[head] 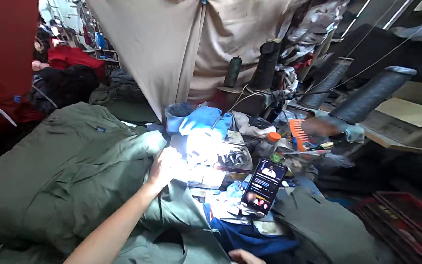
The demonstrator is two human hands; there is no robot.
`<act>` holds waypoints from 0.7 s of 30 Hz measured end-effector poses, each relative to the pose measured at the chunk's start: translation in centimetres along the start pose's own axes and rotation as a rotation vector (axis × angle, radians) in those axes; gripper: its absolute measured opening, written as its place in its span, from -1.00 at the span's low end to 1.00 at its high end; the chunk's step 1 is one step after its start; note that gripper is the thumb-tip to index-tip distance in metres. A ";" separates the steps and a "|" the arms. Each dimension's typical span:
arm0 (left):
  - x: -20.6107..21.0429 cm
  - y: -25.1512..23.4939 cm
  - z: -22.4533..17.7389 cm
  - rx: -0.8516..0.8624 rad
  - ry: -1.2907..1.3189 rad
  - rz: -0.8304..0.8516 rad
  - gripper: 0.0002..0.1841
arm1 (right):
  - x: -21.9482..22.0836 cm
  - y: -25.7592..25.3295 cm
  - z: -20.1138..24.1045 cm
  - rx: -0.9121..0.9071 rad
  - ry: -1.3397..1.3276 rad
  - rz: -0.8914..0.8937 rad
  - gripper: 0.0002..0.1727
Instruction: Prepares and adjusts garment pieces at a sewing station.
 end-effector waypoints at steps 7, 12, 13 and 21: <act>0.0 1.3 -2.1 0.182 -0.189 0.091 -0.69 | 1.5 -13.2 9.2 -0.297 -0.153 -0.349 -0.68; 0.2 1.4 -2.6 0.181 -0.204 0.110 -0.68 | 2.7 -17.3 9.6 -0.235 -0.404 -0.178 -0.70; 0.0 1.9 -2.6 0.186 -0.189 0.088 -0.67 | 2.6 -16.4 9.4 -0.220 -0.484 -0.115 -0.73; 0.4 2.5 -2.3 0.197 -0.191 0.082 -0.63 | 1.9 -14.0 7.6 -0.150 -0.575 -0.092 -0.83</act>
Point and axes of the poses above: each hand's wrist, its own y-axis away from the middle knuckle, its own x-axis out of the palm, z = x × y, the point moved 2 cm from there along -y, towards the middle knuckle, and after that the axes turned 11 degrees about -y, right-handed, at the moved point
